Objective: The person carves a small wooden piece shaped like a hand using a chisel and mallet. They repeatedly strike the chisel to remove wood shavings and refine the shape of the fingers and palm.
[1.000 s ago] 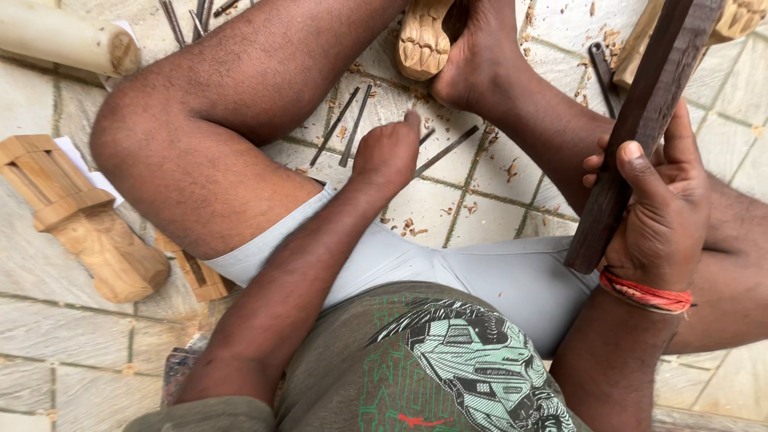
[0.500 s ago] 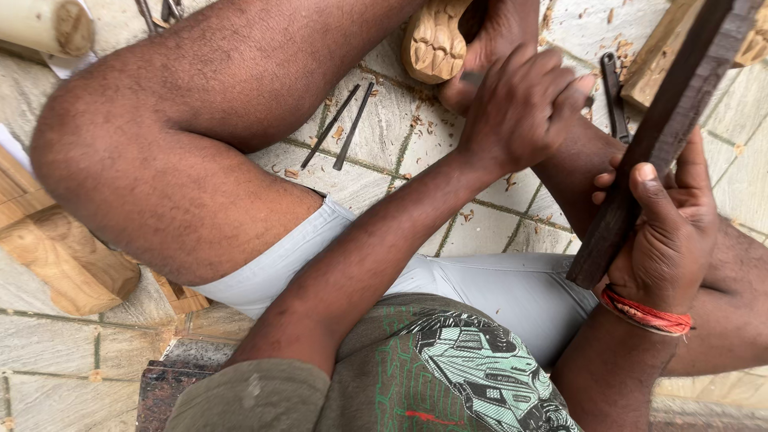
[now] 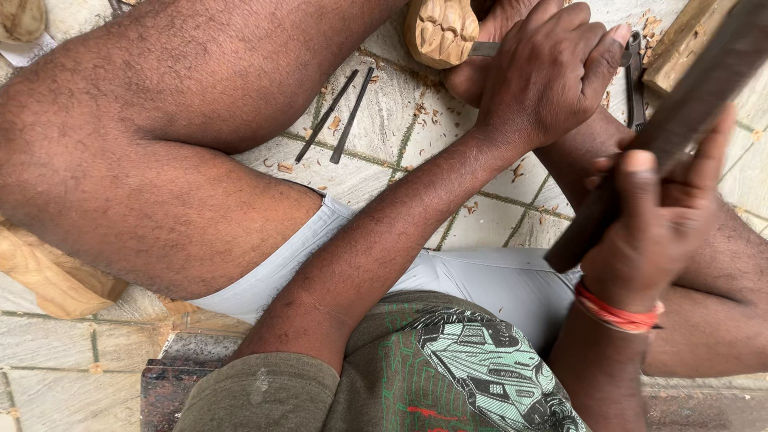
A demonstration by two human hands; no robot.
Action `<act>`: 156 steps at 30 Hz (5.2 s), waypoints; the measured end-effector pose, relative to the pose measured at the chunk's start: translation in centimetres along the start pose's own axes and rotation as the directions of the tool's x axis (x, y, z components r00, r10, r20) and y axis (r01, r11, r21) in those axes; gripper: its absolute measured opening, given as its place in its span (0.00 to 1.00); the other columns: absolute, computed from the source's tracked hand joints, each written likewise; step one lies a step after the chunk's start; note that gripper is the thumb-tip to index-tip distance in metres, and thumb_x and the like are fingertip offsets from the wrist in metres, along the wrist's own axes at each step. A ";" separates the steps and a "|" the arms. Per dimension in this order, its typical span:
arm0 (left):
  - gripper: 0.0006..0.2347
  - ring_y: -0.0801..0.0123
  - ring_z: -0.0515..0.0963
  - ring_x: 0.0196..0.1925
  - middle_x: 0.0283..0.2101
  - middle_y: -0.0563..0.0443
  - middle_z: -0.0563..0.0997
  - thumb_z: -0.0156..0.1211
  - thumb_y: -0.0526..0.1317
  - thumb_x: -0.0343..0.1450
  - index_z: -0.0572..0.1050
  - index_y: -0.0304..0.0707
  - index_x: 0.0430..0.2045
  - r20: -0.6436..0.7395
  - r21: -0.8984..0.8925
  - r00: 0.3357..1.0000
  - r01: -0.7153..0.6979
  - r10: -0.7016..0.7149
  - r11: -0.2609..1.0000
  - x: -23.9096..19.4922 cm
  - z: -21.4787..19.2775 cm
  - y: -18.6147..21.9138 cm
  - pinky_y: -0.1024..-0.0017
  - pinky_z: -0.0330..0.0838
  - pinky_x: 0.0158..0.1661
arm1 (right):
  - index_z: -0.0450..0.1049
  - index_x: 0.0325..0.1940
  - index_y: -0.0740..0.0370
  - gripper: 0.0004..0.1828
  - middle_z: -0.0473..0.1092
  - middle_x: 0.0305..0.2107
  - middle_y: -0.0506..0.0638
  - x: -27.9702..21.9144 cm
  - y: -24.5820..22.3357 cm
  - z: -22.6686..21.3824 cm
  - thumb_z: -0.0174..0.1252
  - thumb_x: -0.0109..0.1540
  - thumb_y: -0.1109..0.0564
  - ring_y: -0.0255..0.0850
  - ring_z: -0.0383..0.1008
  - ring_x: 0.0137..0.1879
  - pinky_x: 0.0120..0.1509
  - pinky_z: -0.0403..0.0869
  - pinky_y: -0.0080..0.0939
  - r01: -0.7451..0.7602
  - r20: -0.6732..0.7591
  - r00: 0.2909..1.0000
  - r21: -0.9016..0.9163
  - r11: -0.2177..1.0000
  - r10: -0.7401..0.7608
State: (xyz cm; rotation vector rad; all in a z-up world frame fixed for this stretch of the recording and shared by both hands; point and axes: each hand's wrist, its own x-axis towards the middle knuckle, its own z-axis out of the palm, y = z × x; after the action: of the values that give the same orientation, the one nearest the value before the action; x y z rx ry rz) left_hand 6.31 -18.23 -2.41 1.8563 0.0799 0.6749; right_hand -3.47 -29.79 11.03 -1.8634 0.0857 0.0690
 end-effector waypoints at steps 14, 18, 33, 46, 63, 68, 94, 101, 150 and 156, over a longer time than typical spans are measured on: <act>0.17 0.61 0.75 0.32 0.25 0.51 0.76 0.45 0.45 0.80 0.76 0.39 0.24 -0.040 0.003 0.999 -0.027 0.028 1.000 0.4 0.8 -0.4 0.57 0.70 0.38 | 0.43 0.86 0.64 0.43 0.69 0.49 0.55 -0.8 0.4 2.1 0.61 0.75 0.61 0.36 0.71 0.48 0.55 0.77 0.36 0.068 0.063 0.997 -0.258 0.964 -0.054; 0.15 0.64 0.78 0.31 0.27 0.52 0.78 0.44 0.47 0.79 0.76 0.41 0.29 -0.026 -0.039 0.998 0.053 -0.054 0.998 0.2 0.9 -0.8 0.61 0.72 0.42 | 0.43 0.86 0.63 0.44 0.68 0.49 0.55 -0.8 0.1 2.4 0.62 0.73 0.59 0.35 0.70 0.47 0.54 0.76 0.37 0.072 0.055 0.997 -0.338 0.938 -0.056; 0.15 0.66 0.81 0.41 0.35 0.55 0.81 0.40 0.51 0.83 0.77 0.48 0.47 -0.130 -0.145 0.991 0.011 -0.030 0.989 -0.5 -0.1 -1.1 0.63 0.71 0.47 | 0.43 0.84 0.62 0.44 0.67 0.59 0.57 -0.9 1.2 1.3 0.62 0.70 0.62 0.36 0.67 0.53 0.58 0.70 0.33 0.132 0.043 0.991 -0.290 0.948 -0.124; 0.15 0.71 0.82 0.46 0.40 0.59 0.82 0.40 0.51 0.84 0.73 0.51 0.57 -0.122 -0.103 0.992 0.012 -0.025 0.995 -1.5 1.7 -1.7 0.67 0.73 0.49 | 0.37 0.85 0.58 0.40 0.51 0.78 0.53 -1.2 2.0 0.3 0.59 0.79 0.63 0.38 0.57 0.81 0.87 0.58 0.35 0.290 0.186 0.949 -0.209 0.934 -0.253; 0.14 0.68 0.79 0.35 0.31 0.56 0.79 0.46 0.48 0.81 0.77 0.43 0.33 -0.116 -0.087 0.993 0.010 -0.020 0.996 -1.0 1.0 -0.5 0.64 0.72 0.45 | 0.40 0.85 0.60 0.38 0.58 0.75 0.55 -1.6 1.6 2.3 0.58 0.80 0.64 0.37 0.65 0.77 0.80 0.65 0.38 0.255 0.169 0.963 -0.306 0.917 -0.211; 0.15 0.66 0.79 0.36 0.31 0.54 0.79 0.46 0.47 0.82 0.78 0.41 0.33 -0.129 -0.088 0.992 -0.020 0.009 0.996 -0.7 -0.1 -0.3 0.64 0.72 0.44 | 0.39 0.84 0.59 0.41 0.58 0.71 0.54 -1.8 2.2 2.4 0.61 0.79 0.61 0.36 0.67 0.68 0.77 0.69 0.36 0.214 0.110 0.974 -0.190 0.958 -0.196; 0.23 0.75 0.76 0.22 0.20 0.56 0.76 0.45 0.60 0.77 0.73 0.41 0.22 0.204 -0.025 0.891 0.418 -0.405 0.908 2.2 -14.1 -4.7 0.72 0.68 0.26 | 0.45 0.88 0.64 0.43 0.72 0.42 0.53 -1.8 -0.6 -0.3 0.63 0.74 0.67 0.37 0.76 0.42 0.47 0.79 0.35 -0.023 -0.041 0.999 0.285 0.958 0.036; 0.14 0.75 0.78 0.27 0.27 0.56 0.81 0.60 0.53 0.74 0.78 0.41 0.32 0.305 0.236 0.852 0.366 -0.426 0.900 0.2 -19.1 0.3 0.74 0.71 0.28 | 0.52 0.85 0.64 0.44 0.73 0.40 0.52 -3.2 -3.7 -2.7 0.63 0.67 0.67 0.35 0.77 0.38 0.39 0.76 0.31 -0.022 -0.065 0.996 0.454 0.891 0.058; 0.12 0.73 0.74 0.19 0.29 0.52 0.82 0.45 0.42 0.84 0.73 0.42 0.59 0.837 0.536 0.527 -0.844 -0.149 0.026 14.0 -15.3 9.6 0.75 0.74 0.20 | 0.46 0.83 0.73 0.48 0.64 0.67 0.73 -11.3 3.6 -12.6 0.68 0.67 0.62 0.61 0.69 0.71 0.73 0.71 0.51 0.298 -0.285 0.798 -0.578 0.760 -0.530; 0.37 0.81 0.73 0.22 0.77 0.45 0.51 0.51 0.28 0.72 0.46 0.63 0.76 0.943 -0.025 0.113 -0.914 -0.314 -0.405 12.5 -13.9 1.6 0.80 0.70 0.20 | 0.46 0.85 0.69 0.49 0.65 0.64 0.72 -11.1 4.8 -12.3 0.66 0.66 0.55 0.60 0.72 0.65 0.63 0.74 0.51 0.138 -0.381 0.860 -0.467 0.873 -0.340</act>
State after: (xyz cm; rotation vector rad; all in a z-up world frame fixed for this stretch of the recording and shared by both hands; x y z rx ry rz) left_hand 9.58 -2.60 7.36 3.6277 -2.0436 -0.0970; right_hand -14.91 -42.69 11.03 -2.2839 0.1648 -0.5774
